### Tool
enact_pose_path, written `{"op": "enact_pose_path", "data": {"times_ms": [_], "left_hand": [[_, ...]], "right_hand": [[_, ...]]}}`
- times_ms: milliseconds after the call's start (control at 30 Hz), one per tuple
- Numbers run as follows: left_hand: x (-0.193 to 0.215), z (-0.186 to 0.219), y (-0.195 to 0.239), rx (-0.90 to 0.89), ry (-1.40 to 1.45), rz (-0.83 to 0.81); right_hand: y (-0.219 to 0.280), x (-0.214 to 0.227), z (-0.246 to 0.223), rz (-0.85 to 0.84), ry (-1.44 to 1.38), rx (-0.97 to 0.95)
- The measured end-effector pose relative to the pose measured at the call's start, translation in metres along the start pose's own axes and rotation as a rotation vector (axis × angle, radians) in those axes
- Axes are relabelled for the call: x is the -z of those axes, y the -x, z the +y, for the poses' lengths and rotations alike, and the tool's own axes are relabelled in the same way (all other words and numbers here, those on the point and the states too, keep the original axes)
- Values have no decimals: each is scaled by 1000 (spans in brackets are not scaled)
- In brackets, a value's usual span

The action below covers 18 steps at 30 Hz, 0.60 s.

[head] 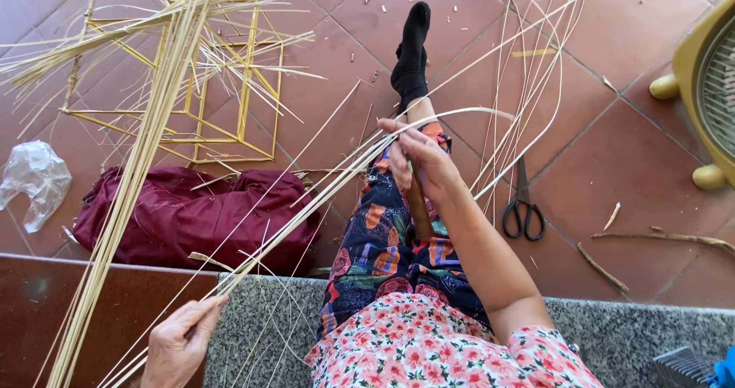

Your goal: The person sits on the floor and uses a knife to split long bamboo strips into thinner strands. They hold the strips with one hand and carefully shave or split them with the knife in the other, occasionally adjusting the position of the strips.

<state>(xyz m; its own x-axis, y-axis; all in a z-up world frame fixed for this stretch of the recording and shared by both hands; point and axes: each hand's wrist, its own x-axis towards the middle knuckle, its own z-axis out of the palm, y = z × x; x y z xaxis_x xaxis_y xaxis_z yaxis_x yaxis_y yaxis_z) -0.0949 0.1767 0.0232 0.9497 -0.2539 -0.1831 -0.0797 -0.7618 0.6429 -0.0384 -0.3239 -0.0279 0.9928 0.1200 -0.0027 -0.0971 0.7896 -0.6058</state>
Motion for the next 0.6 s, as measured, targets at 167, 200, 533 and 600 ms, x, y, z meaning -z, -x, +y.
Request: {"op": "enact_pose_path", "data": {"times_ms": [167, 200, 533, 600], "left_hand": [[-13, 11, -12, 32, 264, -485], [-22, 20, -19, -92, 354, -542], [-112, 129, -79, -252, 529, -308], [-116, 129, -76, -278, 504, -283]], "right_hand": [[22, -41, -11, -93, 229, -103], [24, -47, -9, -81, 302, -130], [43, -66, 41, -119, 177, -298], [48, -60, 40, -101, 183, -306]]}}
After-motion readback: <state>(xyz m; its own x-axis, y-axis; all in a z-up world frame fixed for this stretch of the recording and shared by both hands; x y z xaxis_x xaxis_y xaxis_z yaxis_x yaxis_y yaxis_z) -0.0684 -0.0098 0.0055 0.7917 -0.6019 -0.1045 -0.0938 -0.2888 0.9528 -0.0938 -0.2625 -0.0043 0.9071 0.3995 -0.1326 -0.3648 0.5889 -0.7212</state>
